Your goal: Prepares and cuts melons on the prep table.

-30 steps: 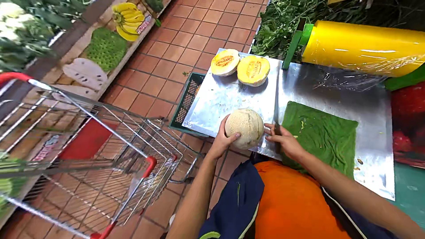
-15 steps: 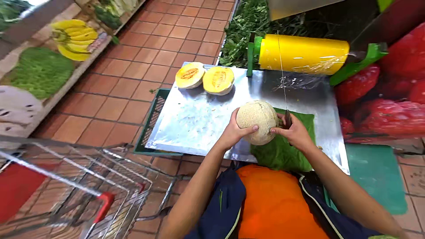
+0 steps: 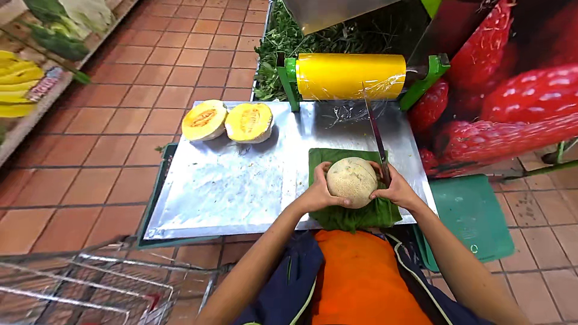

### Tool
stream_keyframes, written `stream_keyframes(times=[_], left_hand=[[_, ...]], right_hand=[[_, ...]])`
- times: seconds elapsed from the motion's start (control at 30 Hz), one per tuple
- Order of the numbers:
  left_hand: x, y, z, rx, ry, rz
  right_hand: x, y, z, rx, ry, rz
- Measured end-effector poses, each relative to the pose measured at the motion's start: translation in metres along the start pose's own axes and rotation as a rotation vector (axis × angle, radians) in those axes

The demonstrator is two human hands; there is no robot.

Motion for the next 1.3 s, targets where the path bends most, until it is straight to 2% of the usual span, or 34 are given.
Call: stream_keyframes(times=[0.07, 0.13, 0.23, 0.33, 0.5, 0.53, 0.67, 0.7, 0.77, 0.9, 1.1, 1.2, 1.3], left_hand=[[0.002, -0.008, 0.005, 0.083, 0.009, 0.045], [0.007, -0.016, 0.008, 0.126, -0.054, 0.046], [0.016, -0.021, 0.004, 0.067, -0.250, 0.083], [0.022, -0.027, -0.005, 0.019, -0.242, 0.043], [0.029, -0.032, 0.006, 0.156, -0.059, 0.111], [0.031, -0.034, 0.010, 0.186, -0.064, 0.163], [0.047, -0.061, 0.004, 0.259, -0.268, 0.392], [0.053, -0.066, 0.000, 0.263, -0.262, 0.410], [0.060, -0.066, -0.003, 0.288, -0.188, 0.364], [0.073, -0.033, 0.003, 0.330, -0.044, 0.236], [0.073, -0.024, 0.010, 0.324, -0.082, 0.011], [0.070, -0.012, 0.025, 0.328, -0.034, -0.115], [0.074, -0.003, 0.037, 0.388, 0.084, -0.175]], right_hand=[[-0.004, -0.004, -0.006, -0.058, -0.035, -0.065], [-0.017, -0.002, -0.020, -0.078, -0.129, -0.186], [-0.039, 0.014, -0.048, -0.103, -0.376, -0.379], [-0.049, 0.028, -0.077, -0.085, -0.564, -0.399], [-0.025, 0.023, -0.094, -0.050, -0.565, -0.237], [-0.021, 0.020, -0.093, -0.051, -0.546, -0.237], [-0.019, 0.013, -0.088, 0.014, -0.550, -0.364], [-0.022, 0.011, -0.089, 0.033, -0.569, -0.363], [-0.033, 0.001, -0.098, 0.075, -0.620, -0.295], [-0.048, -0.018, -0.114, 0.113, -0.634, -0.150], [-0.054, -0.016, -0.106, 0.147, -0.706, -0.172], [-0.060, -0.017, -0.096, 0.194, -0.726, -0.136], [-0.059, -0.013, -0.091, 0.213, -0.735, -0.156]])
Point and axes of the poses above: each hand's wrist, its own z-axis towards the middle knuckle, its own x-axis out of the palm, y = z × x, the point moved 10 cm from there along z, towards the middle knuckle, and after that the axes turned 13 degrees about z, right-handed, at the moved point
